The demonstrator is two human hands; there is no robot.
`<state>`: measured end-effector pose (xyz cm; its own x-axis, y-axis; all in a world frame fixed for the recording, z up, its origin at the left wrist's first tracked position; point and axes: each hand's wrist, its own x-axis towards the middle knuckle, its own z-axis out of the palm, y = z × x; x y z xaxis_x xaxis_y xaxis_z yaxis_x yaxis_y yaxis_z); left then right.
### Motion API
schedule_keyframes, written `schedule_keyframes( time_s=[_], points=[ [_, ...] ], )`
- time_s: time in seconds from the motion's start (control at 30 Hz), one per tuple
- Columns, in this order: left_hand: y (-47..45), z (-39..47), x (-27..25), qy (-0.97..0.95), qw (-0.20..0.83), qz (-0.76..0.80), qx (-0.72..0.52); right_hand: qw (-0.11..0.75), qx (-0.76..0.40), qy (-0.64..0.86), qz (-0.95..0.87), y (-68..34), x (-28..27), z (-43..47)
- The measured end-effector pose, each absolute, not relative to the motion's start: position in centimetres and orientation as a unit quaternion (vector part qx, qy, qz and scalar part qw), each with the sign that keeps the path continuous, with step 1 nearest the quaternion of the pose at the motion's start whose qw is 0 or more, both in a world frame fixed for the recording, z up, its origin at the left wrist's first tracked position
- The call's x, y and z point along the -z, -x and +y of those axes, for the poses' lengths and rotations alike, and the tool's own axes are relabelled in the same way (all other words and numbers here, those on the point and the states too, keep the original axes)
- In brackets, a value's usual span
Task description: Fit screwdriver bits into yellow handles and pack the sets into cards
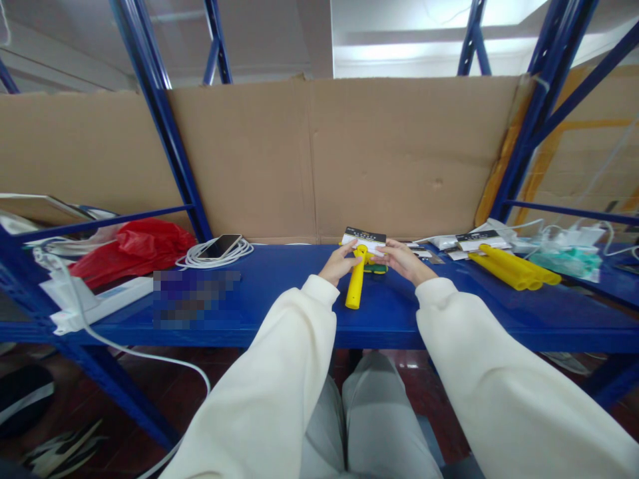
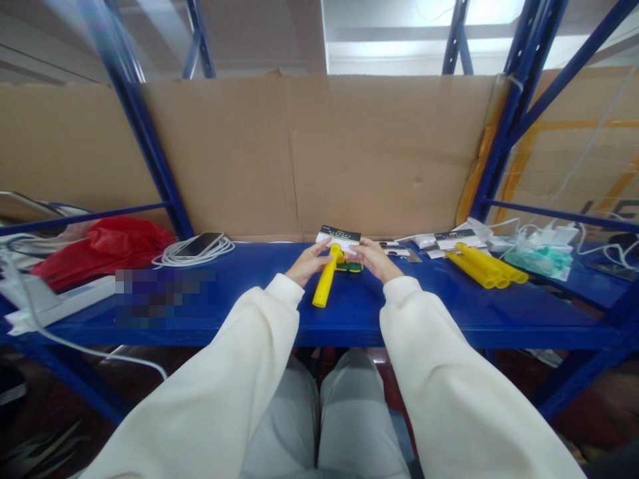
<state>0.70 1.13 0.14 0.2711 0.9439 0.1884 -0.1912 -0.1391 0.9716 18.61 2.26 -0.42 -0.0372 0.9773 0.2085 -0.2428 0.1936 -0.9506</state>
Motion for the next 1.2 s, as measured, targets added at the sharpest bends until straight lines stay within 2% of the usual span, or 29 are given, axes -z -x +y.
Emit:
schedule_keyframes(
  time_s=[0.23, 0.57, 0.73, 0.83, 1.03, 1.2],
  points=[
    [-0.7, 1.3, 0.2, -0.569, 0.581, 0.301, -0.499, 0.595, -0.507, 0.368, -0.503, -18.9, 0.7, 2.4],
    [-0.7, 1.1, 0.3, -0.581, 0.594, 0.309, -0.462, 0.642, -0.421, 0.377, -0.518, -19.1, 1.6, 3.6],
    [-0.8, 1.2, 0.2, -0.569, 0.554, 0.341, -0.502, 0.651, -0.320, 0.452, -0.519, -19.2, 1.5, 3.7],
    [-0.9, 1.6, 0.4, -0.559, 0.525, 0.340, -0.545, 0.646, -0.273, 0.446, -0.556, -19.0, 1.4, 3.4],
    [-1.0, 2.1, 0.9, -0.590, 0.491, 0.332, -0.547, 0.536, -0.404, 0.379, -0.637, -17.7, 1.0, 1.9],
    [-1.0, 2.2, 1.3, -0.670, 0.422, 0.331, -0.514, 0.537, -0.438, 0.341, -0.636, -17.0, 0.8, 1.0]
  ],
)
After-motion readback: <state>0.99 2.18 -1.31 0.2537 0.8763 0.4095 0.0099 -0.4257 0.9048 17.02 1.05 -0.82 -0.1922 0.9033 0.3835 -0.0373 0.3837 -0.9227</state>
